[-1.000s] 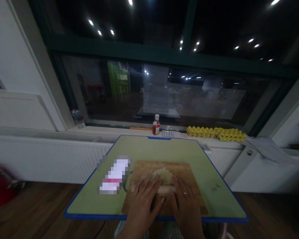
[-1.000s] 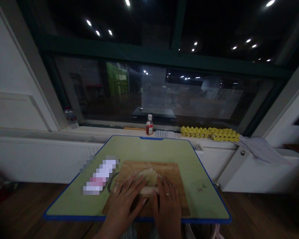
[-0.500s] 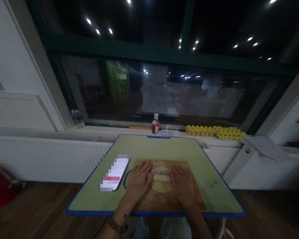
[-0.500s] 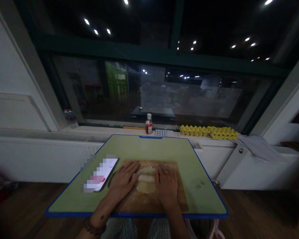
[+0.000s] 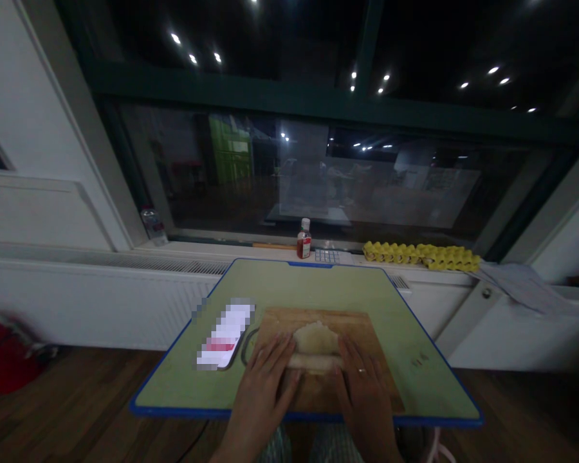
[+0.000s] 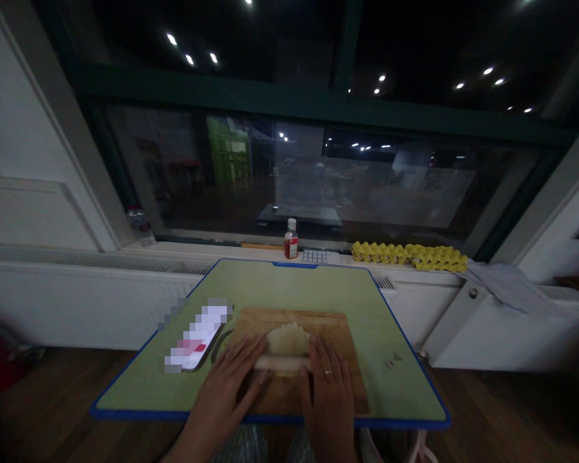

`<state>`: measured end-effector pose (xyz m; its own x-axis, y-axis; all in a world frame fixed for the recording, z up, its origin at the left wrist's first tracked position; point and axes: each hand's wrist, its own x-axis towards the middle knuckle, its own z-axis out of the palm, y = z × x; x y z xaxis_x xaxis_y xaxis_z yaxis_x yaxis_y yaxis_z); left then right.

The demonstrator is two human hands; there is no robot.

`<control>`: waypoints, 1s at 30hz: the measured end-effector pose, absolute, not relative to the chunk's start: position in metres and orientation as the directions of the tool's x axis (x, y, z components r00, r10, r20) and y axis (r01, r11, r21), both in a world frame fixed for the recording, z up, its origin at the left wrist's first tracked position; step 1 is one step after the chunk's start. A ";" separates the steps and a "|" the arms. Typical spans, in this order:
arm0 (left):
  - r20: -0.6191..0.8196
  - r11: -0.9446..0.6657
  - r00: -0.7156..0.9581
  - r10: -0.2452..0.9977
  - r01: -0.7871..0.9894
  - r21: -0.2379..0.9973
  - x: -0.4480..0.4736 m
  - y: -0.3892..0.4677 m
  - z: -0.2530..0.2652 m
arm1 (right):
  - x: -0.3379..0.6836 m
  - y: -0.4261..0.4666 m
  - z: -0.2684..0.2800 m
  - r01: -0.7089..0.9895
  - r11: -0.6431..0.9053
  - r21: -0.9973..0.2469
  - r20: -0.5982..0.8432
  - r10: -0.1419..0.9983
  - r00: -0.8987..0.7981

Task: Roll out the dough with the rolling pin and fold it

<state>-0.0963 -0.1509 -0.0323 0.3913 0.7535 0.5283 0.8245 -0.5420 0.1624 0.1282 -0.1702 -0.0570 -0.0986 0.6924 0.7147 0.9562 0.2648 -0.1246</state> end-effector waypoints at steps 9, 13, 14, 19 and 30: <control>0.538 -0.589 0.476 0.696 0.806 0.050 -0.107 -0.176 -0.032 | 0.131 -0.189 -0.067 0.962 0.265 -0.060 0.673 0.722 -0.157; 0.531 -0.614 0.531 0.660 0.789 -0.026 -0.109 -0.186 -0.039 | 0.133 -0.198 -0.073 0.966 0.259 0.015 0.700 0.687 -0.195; 0.532 -0.604 0.528 0.661 0.796 -0.040 -0.108 -0.187 -0.041 | 0.133 -0.199 -0.073 0.968 0.251 0.027 0.705 0.681 -0.197; 0.532 -0.577 0.530 0.660 0.811 -0.092 -0.106 -0.189 -0.048 | 0.133 -0.200 -0.070 0.972 0.232 0.048 0.712 0.675 -0.196; 0.528 -0.590 0.514 0.676 0.807 -0.031 -0.105 -0.199 -0.047 | 0.143 -0.206 -0.072 0.957 0.280 0.076 0.751 0.616 -0.240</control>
<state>-0.1050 -0.1986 -0.0465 0.5141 0.6760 0.5280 0.8071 -0.5896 -0.0310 0.1430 -0.2061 -0.0724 -0.2396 0.6156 0.7508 0.9571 0.2796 0.0761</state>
